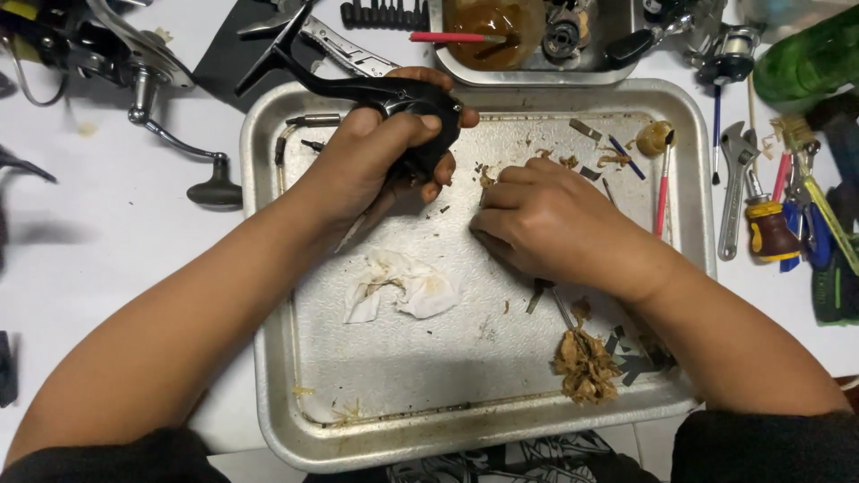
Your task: Reassembling the internal mechanical components and housing of a fishing reel on a workbench.
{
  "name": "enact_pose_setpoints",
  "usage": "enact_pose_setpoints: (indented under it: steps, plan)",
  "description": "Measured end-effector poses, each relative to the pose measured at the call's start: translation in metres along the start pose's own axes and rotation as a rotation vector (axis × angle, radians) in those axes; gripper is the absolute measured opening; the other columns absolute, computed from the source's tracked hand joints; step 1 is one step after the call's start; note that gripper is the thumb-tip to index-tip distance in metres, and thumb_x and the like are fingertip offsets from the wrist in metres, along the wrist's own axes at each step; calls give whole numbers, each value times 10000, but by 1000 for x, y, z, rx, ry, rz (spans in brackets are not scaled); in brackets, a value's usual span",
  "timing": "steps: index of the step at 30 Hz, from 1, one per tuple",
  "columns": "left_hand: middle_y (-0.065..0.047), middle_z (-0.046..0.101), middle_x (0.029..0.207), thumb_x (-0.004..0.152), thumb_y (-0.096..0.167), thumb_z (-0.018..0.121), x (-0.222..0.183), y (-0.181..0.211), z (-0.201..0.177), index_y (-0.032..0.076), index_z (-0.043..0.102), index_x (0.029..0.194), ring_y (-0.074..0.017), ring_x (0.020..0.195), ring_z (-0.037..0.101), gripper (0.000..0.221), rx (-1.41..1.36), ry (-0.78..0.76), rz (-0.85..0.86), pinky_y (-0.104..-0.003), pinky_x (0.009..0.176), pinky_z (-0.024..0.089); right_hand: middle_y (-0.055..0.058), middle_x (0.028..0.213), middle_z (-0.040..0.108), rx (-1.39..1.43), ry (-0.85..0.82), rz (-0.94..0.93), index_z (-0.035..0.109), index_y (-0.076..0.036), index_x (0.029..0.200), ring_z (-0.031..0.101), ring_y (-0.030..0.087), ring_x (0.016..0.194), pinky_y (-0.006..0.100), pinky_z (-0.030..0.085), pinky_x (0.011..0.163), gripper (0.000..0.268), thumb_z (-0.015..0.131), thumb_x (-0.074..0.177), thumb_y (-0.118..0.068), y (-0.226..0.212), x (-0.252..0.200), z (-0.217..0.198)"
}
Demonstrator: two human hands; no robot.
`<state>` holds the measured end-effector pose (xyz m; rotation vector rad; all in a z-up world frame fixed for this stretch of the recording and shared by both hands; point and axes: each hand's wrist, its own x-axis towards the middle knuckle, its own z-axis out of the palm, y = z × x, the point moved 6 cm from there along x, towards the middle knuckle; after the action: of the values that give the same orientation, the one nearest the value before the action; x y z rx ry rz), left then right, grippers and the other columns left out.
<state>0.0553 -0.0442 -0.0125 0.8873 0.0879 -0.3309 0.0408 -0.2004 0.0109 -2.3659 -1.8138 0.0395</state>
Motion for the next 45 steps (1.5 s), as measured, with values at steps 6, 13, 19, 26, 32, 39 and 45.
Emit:
enact_pose_setpoints:
  steps: [6, 13, 19, 26, 32, 39, 45]
  plan:
    - [-245, 660, 1194, 890, 64, 559, 3, -6, -3, 99, 509, 1232, -216, 650, 615, 347, -29, 16, -14, -271, 480, 488, 103, 808, 719, 191, 102, -12, 746, -2, 918, 659, 257, 726, 426, 592, 787, 45, 746, 934, -44, 2, 1, -15]
    - [-223, 650, 1231, 930, 66, 555, -3, -8, 14, 76, 423, 1317, -226, 752, 665, 409, 331, -125, -99, -283, 531, 594, 185, 943, 751, 373, 429, 239, 739, 61, 984, 725, 254, 836, 333, 629, 785, 72, 669, 967, 59, 26, -11, -58]
    - [-134, 588, 773, 943, 138, 588, -9, -18, 25, 126, 449, 1291, -195, 621, 608, 375, 516, -212, -166, -295, 529, 563, 197, 946, 716, 353, 520, 171, 764, 66, 996, 684, 278, 834, 359, 559, 767, 115, 705, 906, 105, 7, 7, -60]
    - [-77, 647, 813, 980, 238, 530, -20, -15, 31, 147, 500, 1285, -175, 685, 645, 320, 693, -224, -408, -300, 648, 552, 181, 960, 735, 284, 463, 131, 684, 78, 1054, 709, 250, 817, 317, 610, 748, 167, 789, 927, 48, 3, 7, -56]
    - [-53, 665, 806, 951, 319, 534, -24, -12, 31, 118, 644, 1057, -152, 726, 649, 252, 810, -164, -471, -290, 668, 520, 146, 999, 730, 179, 420, 134, 646, 36, 1108, 715, 216, 837, 306, 616, 781, 264, 839, 928, 12, 4, 4, -49]
    - [-35, 597, 668, 967, 182, 485, -23, -17, 36, 143, 425, 1210, -144, 600, 564, 253, 695, -299, -354, -280, 564, 446, 186, 987, 724, 101, 430, 57, 642, 89, 1096, 671, 278, 837, 362, 592, 776, 241, 816, 929, 103, -8, 6, -55]
    - [-29, 551, 709, 934, 239, 517, -26, -12, 37, 166, 481, 1279, -154, 637, 578, 354, 747, -257, -374, -284, 558, 461, 165, 1010, 739, 219, 375, 184, 674, 53, 1098, 709, 246, 857, 329, 588, 776, 256, 846, 911, 24, 0, 8, -54]
